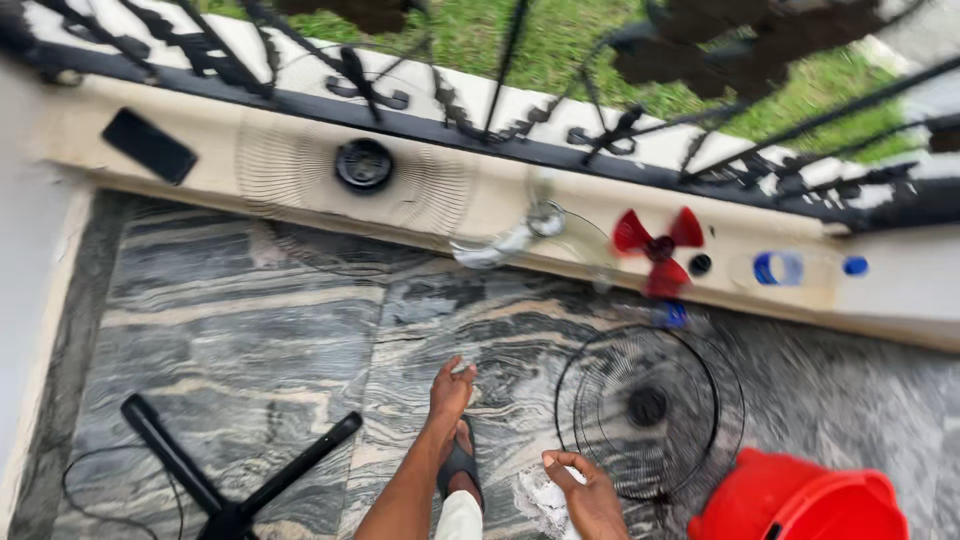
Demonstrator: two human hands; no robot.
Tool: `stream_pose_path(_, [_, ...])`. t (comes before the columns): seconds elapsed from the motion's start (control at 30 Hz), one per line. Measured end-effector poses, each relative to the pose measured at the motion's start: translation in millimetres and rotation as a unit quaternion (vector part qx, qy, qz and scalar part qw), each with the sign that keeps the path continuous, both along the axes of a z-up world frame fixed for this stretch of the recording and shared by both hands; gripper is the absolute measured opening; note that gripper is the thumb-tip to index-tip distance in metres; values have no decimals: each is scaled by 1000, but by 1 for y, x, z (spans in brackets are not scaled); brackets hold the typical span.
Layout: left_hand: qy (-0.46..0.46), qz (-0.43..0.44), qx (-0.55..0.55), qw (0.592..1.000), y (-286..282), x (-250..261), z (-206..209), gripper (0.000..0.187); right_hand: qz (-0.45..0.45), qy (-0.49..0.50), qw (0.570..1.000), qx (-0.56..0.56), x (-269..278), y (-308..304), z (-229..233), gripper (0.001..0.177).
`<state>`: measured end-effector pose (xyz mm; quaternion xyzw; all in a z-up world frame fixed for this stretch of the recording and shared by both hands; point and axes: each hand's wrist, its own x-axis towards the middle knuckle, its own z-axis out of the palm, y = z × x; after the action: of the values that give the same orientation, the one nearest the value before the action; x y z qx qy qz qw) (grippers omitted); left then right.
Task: The person cleans a disassembled fan cage using a wet cloth. They wipe the metal bars and center hub, repeatedly dip the cloth into a red bucket of water, wring it out, and continue cleaning the cage until the end of the clip.
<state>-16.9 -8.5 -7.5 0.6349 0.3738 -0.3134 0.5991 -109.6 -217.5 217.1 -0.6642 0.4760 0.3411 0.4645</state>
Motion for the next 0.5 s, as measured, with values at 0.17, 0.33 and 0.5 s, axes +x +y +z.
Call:
stream_pose_path(0.17, [-28, -125, 6, 992, -50, -56, -26, 59, -179, -70, 981, 3, -38, -38, 9, 35])
stream_pose_path(0.33, [-84, -317, 7, 945, -100, -107, -38, 59, -259, -83, 962, -31, -67, -97, 24, 37])
stream_pose_path(0.5, [33, -318, -3, 948, -160, -153, -57, 69, -321, -59, 945, -37, -138, -130, 52, 40])
